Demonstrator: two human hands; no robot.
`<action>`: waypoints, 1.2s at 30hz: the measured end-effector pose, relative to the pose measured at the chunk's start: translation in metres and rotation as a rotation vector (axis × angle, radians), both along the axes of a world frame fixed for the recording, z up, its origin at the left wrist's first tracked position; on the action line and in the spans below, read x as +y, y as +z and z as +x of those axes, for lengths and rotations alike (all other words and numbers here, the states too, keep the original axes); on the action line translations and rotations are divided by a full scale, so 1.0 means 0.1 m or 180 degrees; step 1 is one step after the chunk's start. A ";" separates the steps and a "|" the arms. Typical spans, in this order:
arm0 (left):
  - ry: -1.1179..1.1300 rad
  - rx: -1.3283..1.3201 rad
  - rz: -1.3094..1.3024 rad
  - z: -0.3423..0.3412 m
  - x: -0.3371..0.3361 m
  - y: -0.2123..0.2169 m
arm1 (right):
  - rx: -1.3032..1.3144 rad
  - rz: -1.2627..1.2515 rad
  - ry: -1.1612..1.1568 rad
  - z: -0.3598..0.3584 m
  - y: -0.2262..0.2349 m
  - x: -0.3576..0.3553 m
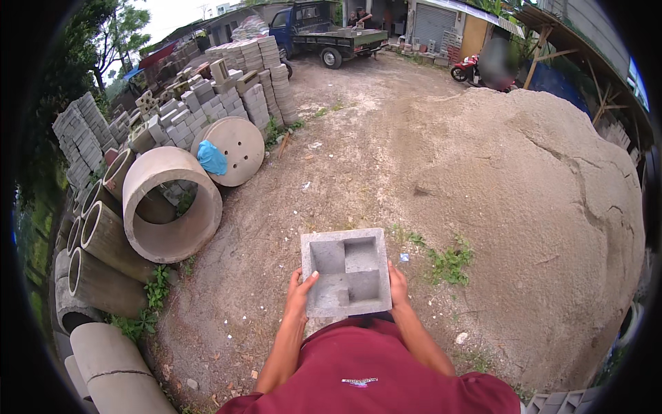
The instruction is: The person picks up concrete ventilation blocks from a stack on the ground and places them into the bed of a small truck.
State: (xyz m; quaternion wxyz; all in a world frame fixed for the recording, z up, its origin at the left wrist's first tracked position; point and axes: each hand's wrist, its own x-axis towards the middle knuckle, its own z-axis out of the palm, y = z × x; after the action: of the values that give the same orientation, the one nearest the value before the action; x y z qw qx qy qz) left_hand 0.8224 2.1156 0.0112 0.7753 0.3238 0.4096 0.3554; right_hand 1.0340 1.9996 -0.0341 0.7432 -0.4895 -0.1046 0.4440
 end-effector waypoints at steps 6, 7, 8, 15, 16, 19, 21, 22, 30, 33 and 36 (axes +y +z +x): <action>0.0203 -0.0028 -0.0111 1.22 1.35 0.08 | -0.0059 -0.0410 0.0361 1.28 0.27 1.49; 0.0189 0.0002 -0.0155 1.40 1.54 0.08 | -0.0127 -0.0444 0.0370 1.45 0.29 1.68; 0.0170 0.0031 -0.0200 1.56 1.73 0.09 | -0.0194 -0.0479 0.0376 1.61 0.30 1.87; 0.0150 -0.0308 -0.0101 2.81 3.70 -0.35 | -0.0388 -0.0413 0.0080 2.80 -0.10 3.71; 0.0110 -0.0362 -0.0090 3.03 4.04 -0.44 | -0.0382 -0.0377 0.0050 3.02 -0.16 4.01; -0.0028 -0.0361 0.0006 3.70 5.03 -0.57 | -0.0341 -0.0331 -0.0089 3.60 -0.23 4.94; -0.0148 -0.0340 -0.0002 4.08 5.59 -0.51 | -0.0307 -0.0437 -0.0213 3.92 -0.22 5.47; -0.0203 -0.0320 -0.0031 4.26 5.83 -0.48 | -0.0215 -0.0409 -0.0191 4.11 -0.22 5.68; -0.0285 0.0032 0.0024 5.77 7.76 -0.70 | -0.0142 0.0236 0.0176 5.68 -0.38 7.52; -0.0168 -0.0045 0.0083 6.43 8.52 -0.85 | -0.0192 0.0085 0.0229 6.35 -0.59 8.30; -0.0103 -0.0128 0.0076 7.11 9.30 -0.89 | -0.0383 0.0052 0.0403 7.07 -0.59 9.17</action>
State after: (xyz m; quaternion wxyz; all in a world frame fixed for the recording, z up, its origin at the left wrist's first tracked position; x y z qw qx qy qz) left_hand 1.5333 3.0454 -0.0780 0.7851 0.3324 0.3843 0.3541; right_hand 1.7410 2.9170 -0.0932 0.7100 -0.5016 -0.1834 0.4590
